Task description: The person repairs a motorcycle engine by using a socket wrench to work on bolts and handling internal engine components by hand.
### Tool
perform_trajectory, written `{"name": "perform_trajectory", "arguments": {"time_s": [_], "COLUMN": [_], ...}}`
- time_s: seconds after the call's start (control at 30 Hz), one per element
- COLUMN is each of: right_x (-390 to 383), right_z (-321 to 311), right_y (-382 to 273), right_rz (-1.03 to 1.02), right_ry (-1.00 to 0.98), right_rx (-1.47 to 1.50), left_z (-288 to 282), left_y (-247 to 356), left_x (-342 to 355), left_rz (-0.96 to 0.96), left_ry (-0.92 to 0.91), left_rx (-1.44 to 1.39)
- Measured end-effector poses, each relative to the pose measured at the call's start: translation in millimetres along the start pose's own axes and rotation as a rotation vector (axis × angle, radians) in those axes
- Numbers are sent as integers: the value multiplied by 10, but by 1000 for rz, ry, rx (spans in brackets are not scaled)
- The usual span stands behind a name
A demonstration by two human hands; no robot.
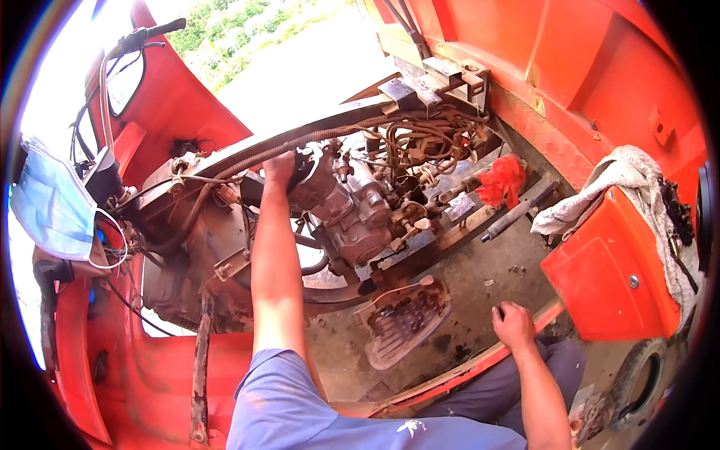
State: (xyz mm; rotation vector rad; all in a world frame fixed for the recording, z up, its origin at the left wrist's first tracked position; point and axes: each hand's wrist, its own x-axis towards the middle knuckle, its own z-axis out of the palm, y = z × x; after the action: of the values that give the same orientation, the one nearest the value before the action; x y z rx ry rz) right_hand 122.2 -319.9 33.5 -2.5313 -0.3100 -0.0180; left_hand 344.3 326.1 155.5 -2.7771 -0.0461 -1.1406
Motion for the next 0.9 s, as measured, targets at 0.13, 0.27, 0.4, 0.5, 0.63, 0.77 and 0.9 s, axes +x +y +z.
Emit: {"name": "perform_trajectory", "arguments": {"time_s": [0.13,0.27,0.4,0.5,0.63,0.77,0.9], "right_x": [-21,5,-13,-23,55,-76,34], "right_z": [2,-4,-10,7,62,-11,90], "right_y": [14,10,12,56,10,74,50], "right_rz": [13,14,28,32,-38,50,-46], "right_ry": [10,-6,0,-19,-4,0,4], "right_rx": [-5,-13,-20,-21,5,-36,3], "left_z": [-59,-62,47,48,6,15,9], "left_y": [237,-17,37,45,-554,238,-422], "left_x": [101,77,73,125,48,172,152], "left_rz": [-349,254,-136,-306,158,-184,86], "left_ry": [-25,-155,-44,-88,-115,-134,-205], "left_rx": [-420,526,-156,-384,265,-197,364]}}
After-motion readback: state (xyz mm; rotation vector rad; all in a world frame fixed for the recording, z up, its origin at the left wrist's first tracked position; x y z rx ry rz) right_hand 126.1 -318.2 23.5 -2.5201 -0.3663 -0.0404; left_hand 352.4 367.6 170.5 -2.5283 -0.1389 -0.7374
